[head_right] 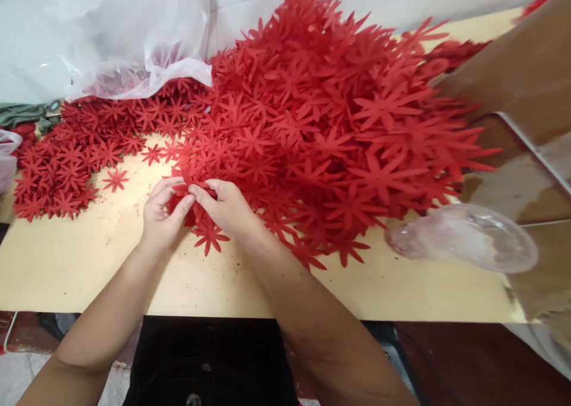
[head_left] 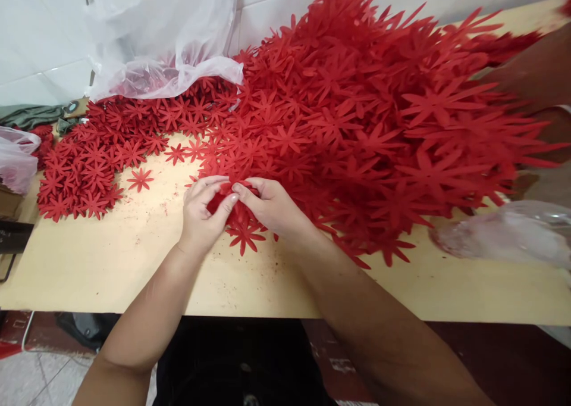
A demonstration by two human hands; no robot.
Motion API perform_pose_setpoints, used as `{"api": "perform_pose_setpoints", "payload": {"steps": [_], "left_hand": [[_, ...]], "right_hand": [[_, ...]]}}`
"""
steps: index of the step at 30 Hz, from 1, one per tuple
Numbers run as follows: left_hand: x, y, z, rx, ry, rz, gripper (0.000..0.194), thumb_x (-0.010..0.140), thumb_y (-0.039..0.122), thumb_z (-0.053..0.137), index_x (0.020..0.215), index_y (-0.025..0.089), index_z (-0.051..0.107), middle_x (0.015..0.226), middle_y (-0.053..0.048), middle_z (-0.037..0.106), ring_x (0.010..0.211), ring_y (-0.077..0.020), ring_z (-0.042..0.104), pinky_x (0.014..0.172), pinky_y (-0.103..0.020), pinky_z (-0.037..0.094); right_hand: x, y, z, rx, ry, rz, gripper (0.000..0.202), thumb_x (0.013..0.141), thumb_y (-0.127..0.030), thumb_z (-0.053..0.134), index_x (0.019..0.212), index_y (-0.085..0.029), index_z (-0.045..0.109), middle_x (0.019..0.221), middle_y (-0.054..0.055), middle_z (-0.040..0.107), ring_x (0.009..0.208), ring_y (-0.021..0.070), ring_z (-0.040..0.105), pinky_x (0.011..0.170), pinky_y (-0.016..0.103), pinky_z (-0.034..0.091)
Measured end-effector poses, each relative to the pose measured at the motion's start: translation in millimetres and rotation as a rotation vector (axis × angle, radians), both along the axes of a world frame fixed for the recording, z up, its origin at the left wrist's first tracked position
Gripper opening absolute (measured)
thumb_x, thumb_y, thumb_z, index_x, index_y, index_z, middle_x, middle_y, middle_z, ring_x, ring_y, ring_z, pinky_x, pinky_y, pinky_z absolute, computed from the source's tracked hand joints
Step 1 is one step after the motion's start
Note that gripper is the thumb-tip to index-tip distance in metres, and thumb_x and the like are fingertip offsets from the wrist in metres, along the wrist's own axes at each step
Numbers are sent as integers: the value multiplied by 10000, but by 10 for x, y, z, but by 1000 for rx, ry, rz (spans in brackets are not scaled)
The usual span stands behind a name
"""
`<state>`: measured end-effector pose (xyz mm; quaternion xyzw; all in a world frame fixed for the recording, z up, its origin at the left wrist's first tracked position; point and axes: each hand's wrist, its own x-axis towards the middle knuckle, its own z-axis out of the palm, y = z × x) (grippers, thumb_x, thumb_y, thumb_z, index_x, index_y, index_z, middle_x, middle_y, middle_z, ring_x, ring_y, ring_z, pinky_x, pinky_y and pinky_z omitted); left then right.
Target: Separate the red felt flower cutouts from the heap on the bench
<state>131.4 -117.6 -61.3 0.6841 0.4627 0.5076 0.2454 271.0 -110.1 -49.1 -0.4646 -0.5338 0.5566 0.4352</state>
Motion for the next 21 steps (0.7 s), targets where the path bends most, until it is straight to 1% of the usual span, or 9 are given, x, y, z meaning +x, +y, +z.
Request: {"api": "perform_pose_setpoints", "payload": {"steps": [3,6,9,11,12,14,17,19,21], "left_hand": [[-2,22,-10,-115,-221,20,176,804,376,619,741,218,665,807,-17,630,799,-134,590,793,-305,483],[-11,38,-6,-257,-433,43,199,760,392,667,708,201,645,714,14,590,682,-96,544,702,-250,472],[-50,85,-2,-333,-654,124,212,748,386,677,702,194,602,678,29,588,615,-77,526,634,-221,462],[-93,139,-17,-341,-734,196,190,754,350,670,701,196,572,684,28,598,607,-76,537,624,-216,468],[-112,166,-34,-337,-728,218,159,745,311,676,713,197,571,703,25,608,622,-78,550,639,-219,477],[-131,205,-86,-322,-636,212,112,717,219,681,785,197,594,788,6,639,709,-93,590,721,-240,502],[-119,200,-168,-243,-416,140,310,695,129,634,995,206,610,1038,-46,643,982,-148,604,926,-324,480],[-111,159,-183,-133,-256,118,438,697,115,601,1120,228,588,1205,-66,582,1155,-184,534,1035,-380,413],[-116,109,-151,-2,-117,106,483,714,126,586,1181,249,577,1292,-66,528,1248,-205,466,1097,-412,346]], "right_hand": [[-12,-14,-10,48,31,99,292,732,-453,607,737,-173,526,686,-4,527,640,106,479,623,260,420],[0,-20,-30,90,3,159,203,741,-359,595,783,-174,523,758,17,569,719,133,529,707,293,455],[34,-5,-48,70,-32,145,173,744,-327,588,746,-172,512,685,1,536,630,116,491,642,285,438],[50,10,-59,41,-17,89,152,735,-301,597,742,-176,511,641,-18,506,576,100,464,592,270,421],[53,18,-64,23,5,54,143,724,-283,607,745,-180,509,625,-25,498,559,96,462,578,265,419],[46,28,-70,-10,55,1,143,709,-256,620,756,-190,502,596,-35,500,536,96,476,565,263,428],[23,31,-68,15,101,-38,143,709,-269,626,763,-195,516,564,-43,505,507,92,468,538,251,417],[14,29,-58,51,115,-70,157,713,-312,628,743,-190,535,555,-46,495,492,80,433,510,238,382],[17,25,-45,59,113,-89,215,713,-379,632,703,-183,544,573,-34,505,500,76,424,502,234,356]]}}
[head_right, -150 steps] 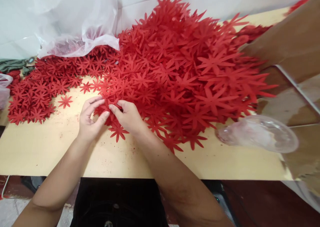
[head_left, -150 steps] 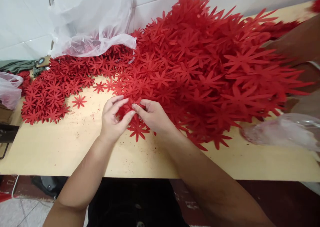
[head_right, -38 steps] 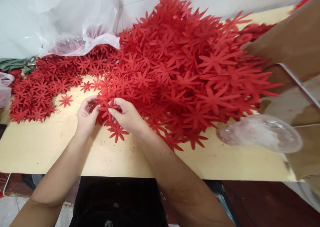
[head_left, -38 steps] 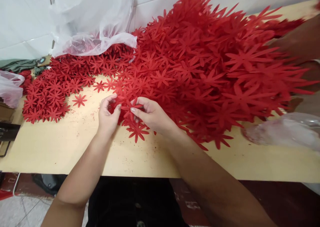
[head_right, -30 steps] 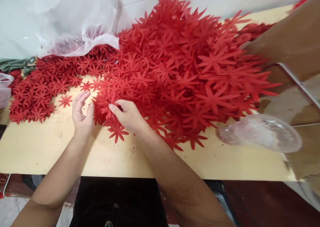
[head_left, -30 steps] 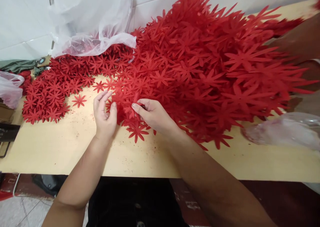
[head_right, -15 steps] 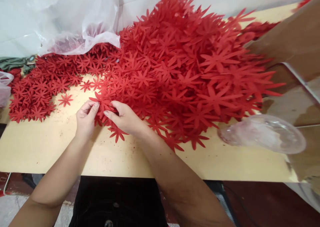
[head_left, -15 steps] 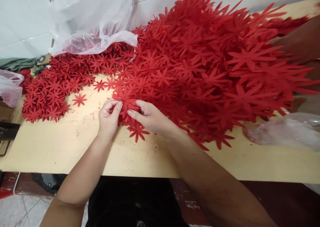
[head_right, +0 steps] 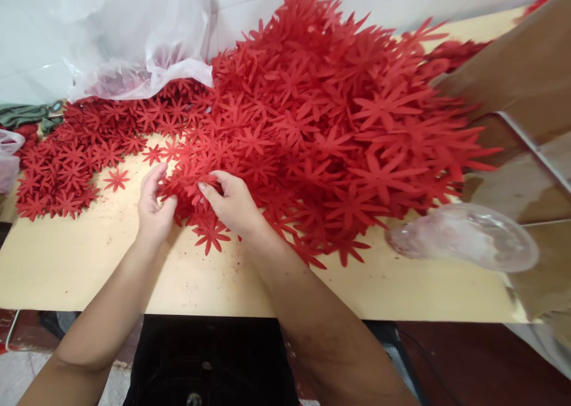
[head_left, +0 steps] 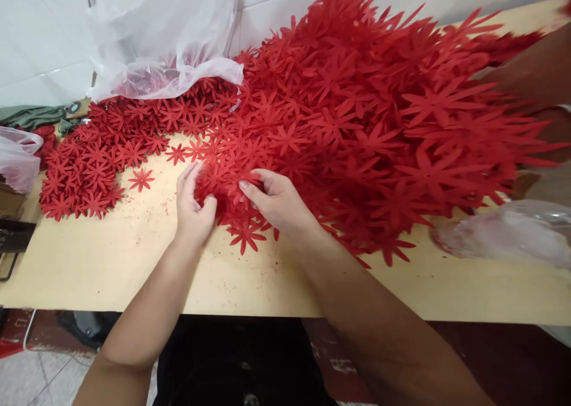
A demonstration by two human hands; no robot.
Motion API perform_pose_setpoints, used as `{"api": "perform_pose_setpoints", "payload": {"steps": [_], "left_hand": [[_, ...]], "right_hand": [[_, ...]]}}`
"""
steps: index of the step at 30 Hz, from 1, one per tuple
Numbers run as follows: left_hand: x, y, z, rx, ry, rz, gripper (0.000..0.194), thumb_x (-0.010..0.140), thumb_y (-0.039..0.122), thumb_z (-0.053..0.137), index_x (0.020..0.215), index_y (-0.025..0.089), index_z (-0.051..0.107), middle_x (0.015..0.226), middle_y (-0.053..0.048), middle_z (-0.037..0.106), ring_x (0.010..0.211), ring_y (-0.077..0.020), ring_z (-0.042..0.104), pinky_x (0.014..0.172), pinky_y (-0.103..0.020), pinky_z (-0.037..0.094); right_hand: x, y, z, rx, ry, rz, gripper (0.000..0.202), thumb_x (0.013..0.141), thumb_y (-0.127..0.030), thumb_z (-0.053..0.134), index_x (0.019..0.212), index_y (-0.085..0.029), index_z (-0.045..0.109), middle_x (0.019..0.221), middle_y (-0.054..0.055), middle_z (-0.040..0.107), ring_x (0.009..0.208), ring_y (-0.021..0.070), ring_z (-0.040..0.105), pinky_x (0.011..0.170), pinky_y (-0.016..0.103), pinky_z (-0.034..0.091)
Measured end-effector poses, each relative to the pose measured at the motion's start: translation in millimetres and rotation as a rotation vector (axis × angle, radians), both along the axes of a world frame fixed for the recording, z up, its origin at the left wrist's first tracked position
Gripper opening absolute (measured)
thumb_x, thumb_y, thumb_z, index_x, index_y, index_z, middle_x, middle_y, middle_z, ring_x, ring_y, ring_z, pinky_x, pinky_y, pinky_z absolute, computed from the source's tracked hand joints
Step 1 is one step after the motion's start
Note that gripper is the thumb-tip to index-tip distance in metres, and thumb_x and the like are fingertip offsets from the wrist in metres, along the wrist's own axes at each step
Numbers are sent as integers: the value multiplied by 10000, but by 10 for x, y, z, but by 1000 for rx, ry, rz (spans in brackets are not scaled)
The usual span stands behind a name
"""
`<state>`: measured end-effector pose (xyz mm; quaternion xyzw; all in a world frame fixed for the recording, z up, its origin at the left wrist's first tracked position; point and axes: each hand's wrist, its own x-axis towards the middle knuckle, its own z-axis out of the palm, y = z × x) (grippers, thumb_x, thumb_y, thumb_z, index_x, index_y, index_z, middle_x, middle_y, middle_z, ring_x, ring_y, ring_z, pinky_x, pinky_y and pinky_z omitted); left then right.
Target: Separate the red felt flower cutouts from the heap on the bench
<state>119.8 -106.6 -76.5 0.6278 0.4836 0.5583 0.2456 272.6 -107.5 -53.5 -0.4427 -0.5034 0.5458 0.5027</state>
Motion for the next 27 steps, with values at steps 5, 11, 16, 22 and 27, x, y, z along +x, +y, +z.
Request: {"api": "perform_pose_setpoints", "payload": {"steps": [5,11,16,22,27], "left_hand": [[25,-84,139,73,154,-121,298,813,317,588,1091,228,645,1209,-81,597,1158,-216,540,1049,-433,389],[76,-51,123,-66,-61,-86,204,833,368,582,761,194,659,966,-58,661,977,-167,614,956,-383,458],[1,31,5,-156,-202,33,242,812,386,606,982,215,627,1071,-61,636,1026,-165,598,965,-367,460],[9,-40,82,138,154,97,372,838,374,570,1179,227,569,1247,-89,549,1204,-195,500,1062,-404,369],[94,-149,186,153,387,-21,281,833,400,572,1038,225,654,1113,-67,645,1056,-191,584,985,-407,406]], "right_hand": [[5,-7,-6,12,-174,62,348,749,-473,576,585,-174,504,541,-23,461,509,89,418,539,255,355],[-24,-19,-23,127,-296,185,79,752,-245,535,758,-168,517,726,13,567,669,123,509,665,270,418],[16,-32,60,45,-363,169,159,819,-250,469,679,-175,470,570,-35,424,522,83,368,530,246,304],[45,-10,91,7,-474,72,304,838,-287,480,563,-189,392,507,-56,327,494,71,296,523,258,250],[42,-4,45,15,-468,64,275,829,-308,484,589,-184,435,519,-48,365,510,84,325,535,268,265]]}}
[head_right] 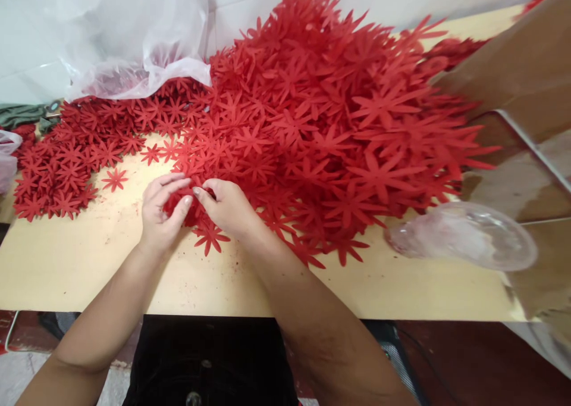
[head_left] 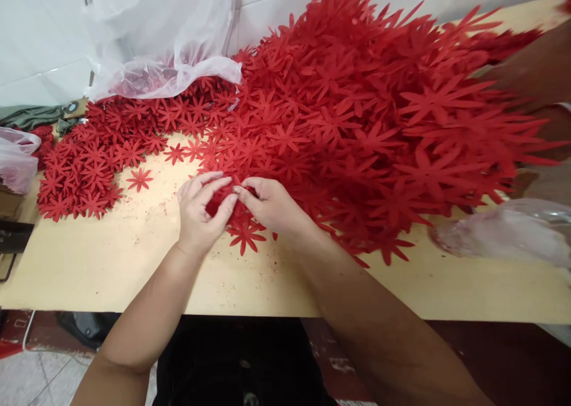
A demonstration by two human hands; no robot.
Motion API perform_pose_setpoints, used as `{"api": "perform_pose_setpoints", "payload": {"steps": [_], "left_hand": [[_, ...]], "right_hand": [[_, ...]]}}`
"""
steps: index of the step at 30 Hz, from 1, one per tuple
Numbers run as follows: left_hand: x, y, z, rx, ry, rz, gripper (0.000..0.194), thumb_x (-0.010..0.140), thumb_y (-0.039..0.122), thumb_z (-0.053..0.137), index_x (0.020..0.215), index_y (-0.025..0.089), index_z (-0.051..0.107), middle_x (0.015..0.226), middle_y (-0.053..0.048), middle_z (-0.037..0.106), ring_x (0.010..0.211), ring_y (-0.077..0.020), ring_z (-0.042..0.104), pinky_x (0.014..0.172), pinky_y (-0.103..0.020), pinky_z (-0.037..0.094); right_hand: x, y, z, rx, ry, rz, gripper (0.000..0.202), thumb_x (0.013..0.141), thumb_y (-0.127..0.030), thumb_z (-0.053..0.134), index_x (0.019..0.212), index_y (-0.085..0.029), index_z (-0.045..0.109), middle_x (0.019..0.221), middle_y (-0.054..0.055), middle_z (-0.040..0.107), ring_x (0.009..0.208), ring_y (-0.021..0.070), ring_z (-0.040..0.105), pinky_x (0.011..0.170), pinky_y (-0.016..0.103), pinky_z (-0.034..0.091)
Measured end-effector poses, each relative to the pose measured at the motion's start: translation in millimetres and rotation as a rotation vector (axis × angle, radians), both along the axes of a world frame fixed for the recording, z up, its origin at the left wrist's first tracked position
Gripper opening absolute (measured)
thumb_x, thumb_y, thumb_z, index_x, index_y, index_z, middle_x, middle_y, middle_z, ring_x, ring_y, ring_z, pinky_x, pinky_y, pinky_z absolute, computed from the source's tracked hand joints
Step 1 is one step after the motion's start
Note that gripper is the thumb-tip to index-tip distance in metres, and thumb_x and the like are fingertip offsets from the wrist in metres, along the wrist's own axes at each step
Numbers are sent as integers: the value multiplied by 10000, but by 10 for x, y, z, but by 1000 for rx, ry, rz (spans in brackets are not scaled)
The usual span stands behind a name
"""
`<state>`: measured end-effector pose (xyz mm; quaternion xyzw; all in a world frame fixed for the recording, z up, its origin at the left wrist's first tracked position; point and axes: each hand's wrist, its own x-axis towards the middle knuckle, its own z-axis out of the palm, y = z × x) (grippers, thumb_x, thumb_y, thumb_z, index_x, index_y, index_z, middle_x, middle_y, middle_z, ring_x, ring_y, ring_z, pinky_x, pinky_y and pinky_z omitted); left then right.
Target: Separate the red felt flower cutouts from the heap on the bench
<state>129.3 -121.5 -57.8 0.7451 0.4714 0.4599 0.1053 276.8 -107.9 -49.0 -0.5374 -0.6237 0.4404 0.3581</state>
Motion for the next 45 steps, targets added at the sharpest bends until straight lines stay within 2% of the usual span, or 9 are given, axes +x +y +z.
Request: {"api": "perform_pose_setpoints", "payload": {"steps": [7,11,15,19,24,31,34,41,45], "left_hand": [[51,16,-72,-83,28,-33,321,823,340,594,1131,257,631,1027,-38,694,961,-187,618,944,-392,396],[11,47,-94,-107,-89,-6,246,850,299,554,1063,254,668,994,-46,690,946,-183,617,906,-380,440],[13,39,-93,-76,-105,-65,278,827,279,582,1093,239,654,1096,-69,645,1036,-190,588,954,-386,443],[37,31,-104,-83,-129,-90,445,802,280,612,1239,223,550,1133,-84,625,1054,-196,583,967,-393,443],[67,30,-124,-251,-267,-141,407,797,361,626,1174,216,575,1029,-66,655,944,-176,613,914,-367,475],[145,-10,-131,-408,-464,-177,412,722,451,689,1035,200,591,1047,-78,632,994,-182,604,945,-365,468],[164,-12,-147,-444,-529,-202,433,705,446,707,1041,211,569,1021,-66,635,967,-168,610,927,-352,482],[128,76,-163,-521,-682,-167,355,733,355,696,1038,216,579,888,-20,658,838,-121,629,836,-298,517],[126,94,-130,-535,-769,-119,281,684,323,732,909,193,627,864,-16,686,798,-116,636,787,-278,528]], "right_hand": [[-29,24,-81,21,318,-3,144,799,-302,473,723,-182,494,624,-26,460,576,93,399,577,253,360],[-53,15,-105,54,297,58,109,757,-291,529,766,-183,516,715,4,538,664,121,477,649,280,419],[-41,21,-119,101,245,-44,151,756,-305,556,681,-182,512,728,19,560,728,137,509,727,304,442],[-45,18,-79,32,411,-114,132,709,-276,604,785,-190,540,787,17,607,710,129,543,675,283,466],[-47,1,-14,-48,448,-143,150,706,-291,619,724,-200,502,608,-32,509,512,88,436,525,255,400],[-6,22,-15,16,373,-221,405,708,-499,640,543,-189,437,528,-40,397,534,77,356,522,245,335],[-16,34,-46,27,380,-232,430,710,-502,639,530,-195,398,519,-52,351,520,70,333,516,242,329],[-101,11,-143,11,509,-3,201,725,-312,620,852,-197,515,832,28,627,842,160,609,809,336,496],[-118,-7,-165,74,460,-69,205,733,-256,598,907,-190,511,892,44,636,864,164,616,831,346,498]]}}
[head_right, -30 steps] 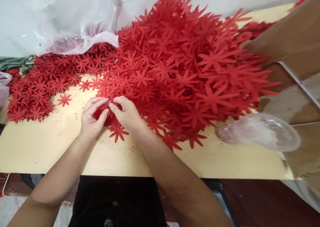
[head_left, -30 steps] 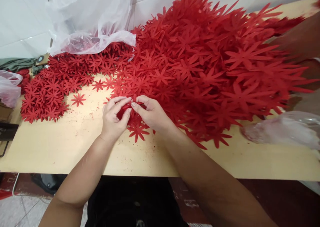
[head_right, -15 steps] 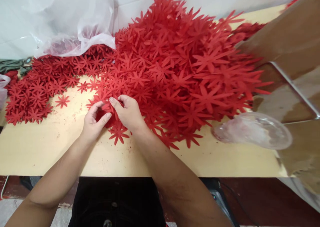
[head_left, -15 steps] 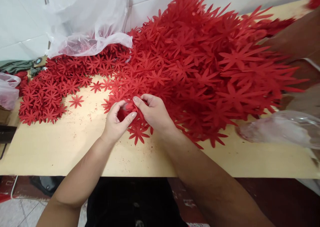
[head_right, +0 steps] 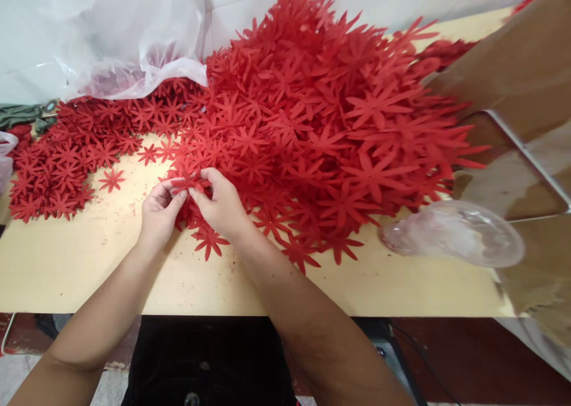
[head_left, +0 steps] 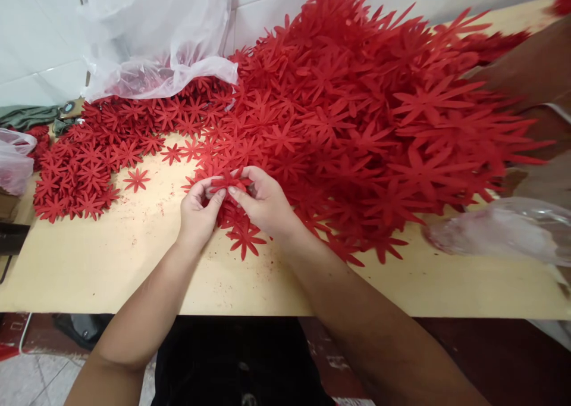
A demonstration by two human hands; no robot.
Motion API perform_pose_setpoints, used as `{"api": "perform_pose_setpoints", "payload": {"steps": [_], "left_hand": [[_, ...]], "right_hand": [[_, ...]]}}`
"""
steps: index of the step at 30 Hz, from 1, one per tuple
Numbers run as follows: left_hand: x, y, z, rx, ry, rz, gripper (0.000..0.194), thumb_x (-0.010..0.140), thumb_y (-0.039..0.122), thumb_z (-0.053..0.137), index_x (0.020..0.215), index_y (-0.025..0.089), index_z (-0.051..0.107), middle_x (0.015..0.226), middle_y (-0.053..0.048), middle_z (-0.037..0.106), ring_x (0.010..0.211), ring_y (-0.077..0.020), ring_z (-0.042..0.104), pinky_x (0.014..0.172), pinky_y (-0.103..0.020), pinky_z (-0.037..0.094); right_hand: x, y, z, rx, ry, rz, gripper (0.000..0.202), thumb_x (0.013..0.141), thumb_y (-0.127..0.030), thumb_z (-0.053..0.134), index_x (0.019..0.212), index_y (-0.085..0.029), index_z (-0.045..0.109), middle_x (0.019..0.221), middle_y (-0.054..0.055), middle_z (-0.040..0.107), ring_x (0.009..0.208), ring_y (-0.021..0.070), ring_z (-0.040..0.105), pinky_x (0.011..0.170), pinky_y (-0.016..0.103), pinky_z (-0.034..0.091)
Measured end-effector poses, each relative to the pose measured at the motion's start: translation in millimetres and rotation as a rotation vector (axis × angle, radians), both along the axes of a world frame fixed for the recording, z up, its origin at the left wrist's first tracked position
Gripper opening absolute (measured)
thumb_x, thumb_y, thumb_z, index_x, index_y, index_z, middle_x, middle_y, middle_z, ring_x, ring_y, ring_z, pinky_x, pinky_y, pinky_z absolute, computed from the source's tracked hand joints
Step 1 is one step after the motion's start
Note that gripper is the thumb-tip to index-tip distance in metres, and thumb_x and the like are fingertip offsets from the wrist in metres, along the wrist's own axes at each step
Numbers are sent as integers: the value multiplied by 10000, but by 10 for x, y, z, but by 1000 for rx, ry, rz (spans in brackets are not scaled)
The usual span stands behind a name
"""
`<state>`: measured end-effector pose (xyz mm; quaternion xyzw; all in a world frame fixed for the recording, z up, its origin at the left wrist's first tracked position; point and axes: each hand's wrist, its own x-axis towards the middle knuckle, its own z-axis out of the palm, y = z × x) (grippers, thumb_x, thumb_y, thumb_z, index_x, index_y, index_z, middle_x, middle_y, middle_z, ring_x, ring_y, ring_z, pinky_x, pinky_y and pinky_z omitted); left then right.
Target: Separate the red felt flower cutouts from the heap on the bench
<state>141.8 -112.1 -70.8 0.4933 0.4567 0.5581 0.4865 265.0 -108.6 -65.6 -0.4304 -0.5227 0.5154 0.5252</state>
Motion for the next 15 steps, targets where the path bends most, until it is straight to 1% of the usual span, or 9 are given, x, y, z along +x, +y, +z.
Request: {"api": "perform_pose_setpoints", "payload": {"steps": [3,5,8,10,12,15], "left_hand": [[12,-14,30,-37,-19,20,246,673,328,738,850,186,643,830,-11,697,755,-109,632,768,-274,533],[13,-22,40,-65,-24,11,245,675,340,738,839,184,643,827,-13,702,745,-111,634,776,-283,534],[2,-28,34,-114,-49,-58,263,681,353,737,856,183,637,822,-17,705,756,-124,645,798,-306,531],[-7,-32,25,-143,-59,-114,247,691,352,730,842,181,635,792,-12,698,749,-128,645,802,-313,527],[-15,-34,16,-151,-67,-135,213,710,351,714,808,181,631,775,-6,688,750,-127,641,801,-305,520],[-22,-27,3,-120,-58,-93,197,745,370,677,789,187,619,770,5,670,733,-112,619,771,-277,508]], "right_hand": [[2,-3,-27,37,-116,-84,125,786,-282,553,862,-195,507,832,31,612,785,150,596,785,329,498],[9,1,-52,95,-214,-140,125,809,-298,533,879,-197,517,860,41,602,799,155,588,781,330,497],[28,10,-70,225,-327,-272,170,791,-275,555,939,-196,532,949,67,576,875,173,578,800,340,499],[44,10,-54,304,-369,-331,187,773,-242,566,951,-197,534,954,70,562,898,177,571,805,341,500],[52,1,-25,338,-385,-321,179,770,-221,566,945,-201,535,924,61,561,881,172,568,794,334,500],[43,-26,18,330,-393,-259,113,792,-222,552,903,-203,544,863,49,561,815,161,563,760,324,499]]}}
